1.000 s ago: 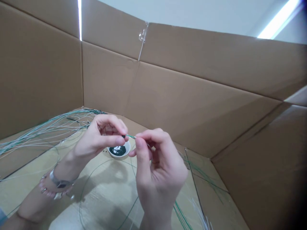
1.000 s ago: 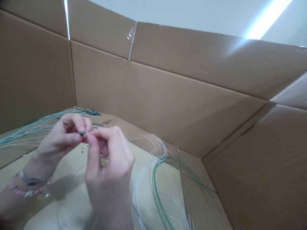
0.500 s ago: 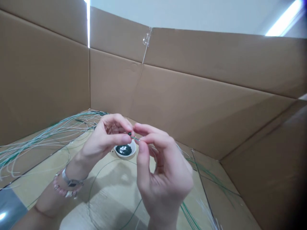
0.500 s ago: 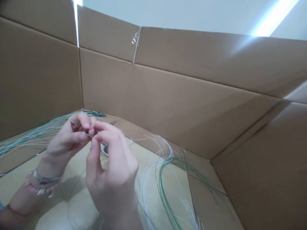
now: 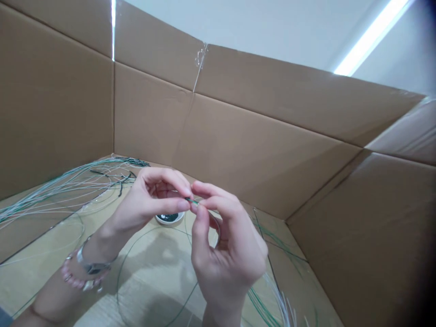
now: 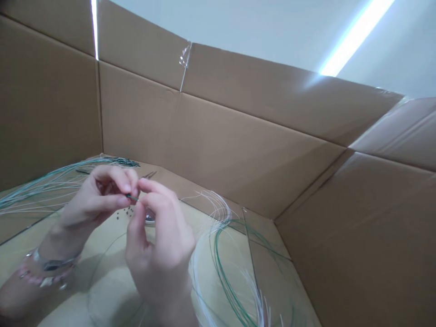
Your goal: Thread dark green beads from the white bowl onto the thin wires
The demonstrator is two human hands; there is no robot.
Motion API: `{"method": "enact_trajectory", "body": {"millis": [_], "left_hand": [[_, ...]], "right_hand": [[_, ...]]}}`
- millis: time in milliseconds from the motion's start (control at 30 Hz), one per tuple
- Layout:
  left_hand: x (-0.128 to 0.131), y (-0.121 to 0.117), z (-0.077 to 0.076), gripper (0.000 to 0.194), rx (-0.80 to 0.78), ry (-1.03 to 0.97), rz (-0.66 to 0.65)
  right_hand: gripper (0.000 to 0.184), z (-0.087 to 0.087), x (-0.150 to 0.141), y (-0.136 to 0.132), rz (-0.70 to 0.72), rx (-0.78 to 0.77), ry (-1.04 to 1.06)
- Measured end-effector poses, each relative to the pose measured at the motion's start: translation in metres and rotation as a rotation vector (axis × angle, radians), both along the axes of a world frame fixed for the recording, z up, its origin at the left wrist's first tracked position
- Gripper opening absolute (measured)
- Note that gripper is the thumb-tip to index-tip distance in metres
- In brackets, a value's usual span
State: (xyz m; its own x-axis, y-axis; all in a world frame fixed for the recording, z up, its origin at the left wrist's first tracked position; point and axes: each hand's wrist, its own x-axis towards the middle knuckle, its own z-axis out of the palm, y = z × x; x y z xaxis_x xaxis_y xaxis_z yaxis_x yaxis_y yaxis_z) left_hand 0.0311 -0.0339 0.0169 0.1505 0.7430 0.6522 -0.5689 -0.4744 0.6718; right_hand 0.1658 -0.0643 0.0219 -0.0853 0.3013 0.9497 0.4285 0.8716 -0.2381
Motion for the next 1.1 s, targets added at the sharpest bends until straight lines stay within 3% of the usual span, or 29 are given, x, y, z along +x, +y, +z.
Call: {"method": "enact_trajectory", "body": {"millis": [267,700,1100], "left_hand": [[-0.010,-0.007,0.004,0.019,0.186,0.218,0.309],[-0.009,-0.006,0.005,0.013,0.052,0.192,0.239],[-0.011,-0.004,0.004,0.015,0.108,0.196,0.213]], "right_hand": [[0.016,0.001,-0.002,-0.002,-0.116,0.046,-0.106],[0.018,0.003,0.002,-0.003,-0.047,-0.028,-0.072],[0.019,0.001,0.003,-0.001,-0.029,-0.031,-0.061]]}}
